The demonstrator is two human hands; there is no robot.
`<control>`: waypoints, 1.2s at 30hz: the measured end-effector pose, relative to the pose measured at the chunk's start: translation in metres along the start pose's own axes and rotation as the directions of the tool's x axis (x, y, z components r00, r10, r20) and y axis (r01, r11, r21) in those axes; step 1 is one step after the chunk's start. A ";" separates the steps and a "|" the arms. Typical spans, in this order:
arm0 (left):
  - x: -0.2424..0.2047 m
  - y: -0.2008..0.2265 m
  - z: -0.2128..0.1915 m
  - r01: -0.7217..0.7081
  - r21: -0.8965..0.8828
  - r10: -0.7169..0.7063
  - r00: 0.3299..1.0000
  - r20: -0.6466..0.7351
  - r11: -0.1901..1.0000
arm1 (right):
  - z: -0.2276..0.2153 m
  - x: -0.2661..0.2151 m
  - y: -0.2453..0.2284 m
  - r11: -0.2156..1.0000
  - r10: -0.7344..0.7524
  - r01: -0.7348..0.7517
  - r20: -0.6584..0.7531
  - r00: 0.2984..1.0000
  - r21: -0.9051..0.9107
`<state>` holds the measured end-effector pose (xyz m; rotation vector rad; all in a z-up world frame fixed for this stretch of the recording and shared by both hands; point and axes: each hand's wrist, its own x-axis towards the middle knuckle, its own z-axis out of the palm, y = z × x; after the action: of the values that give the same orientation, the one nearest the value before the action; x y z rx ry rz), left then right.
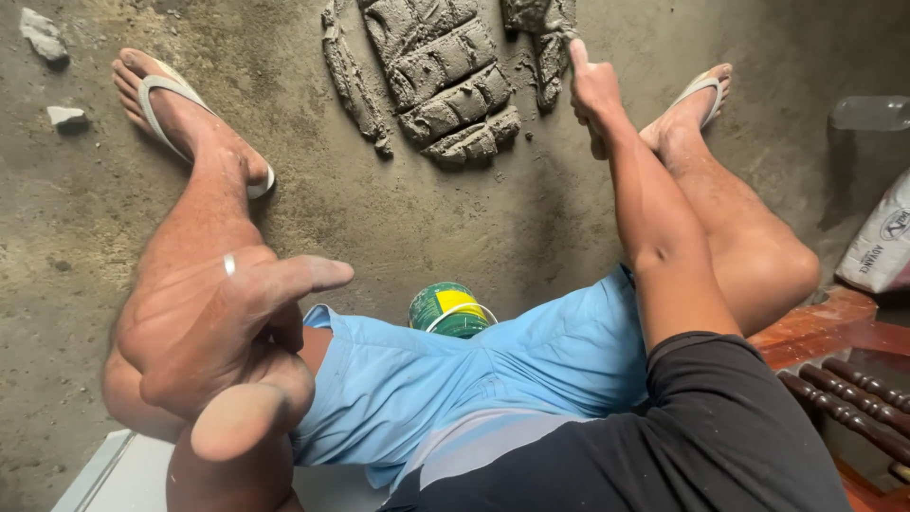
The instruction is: Spreading and texturing wet cement on a floor using a hand trowel.
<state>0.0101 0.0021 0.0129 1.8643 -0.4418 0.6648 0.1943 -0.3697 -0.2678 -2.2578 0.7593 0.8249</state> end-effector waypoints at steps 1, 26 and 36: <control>0.001 0.003 -0.001 -0.006 -0.003 0.006 1.000 0.008 1.000 | -0.005 0.004 0.017 0.993 -0.073 0.071 0.014 0.997 0.092; -0.027 0.024 0.001 0.359 0.111 -0.364 0.931 0.029 0.927 | -0.026 -0.095 0.151 0.936 0.023 0.032 0.150 0.988 -0.351; -0.019 0.019 0.020 0.203 0.126 -0.214 0.974 0.079 0.971 | 0.003 -0.071 0.173 0.886 0.036 0.034 0.141 0.989 -0.463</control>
<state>-0.0109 -0.0234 0.0096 2.0257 -0.2648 0.4725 0.0298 -0.4582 -0.2788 -2.5702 0.5320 1.2702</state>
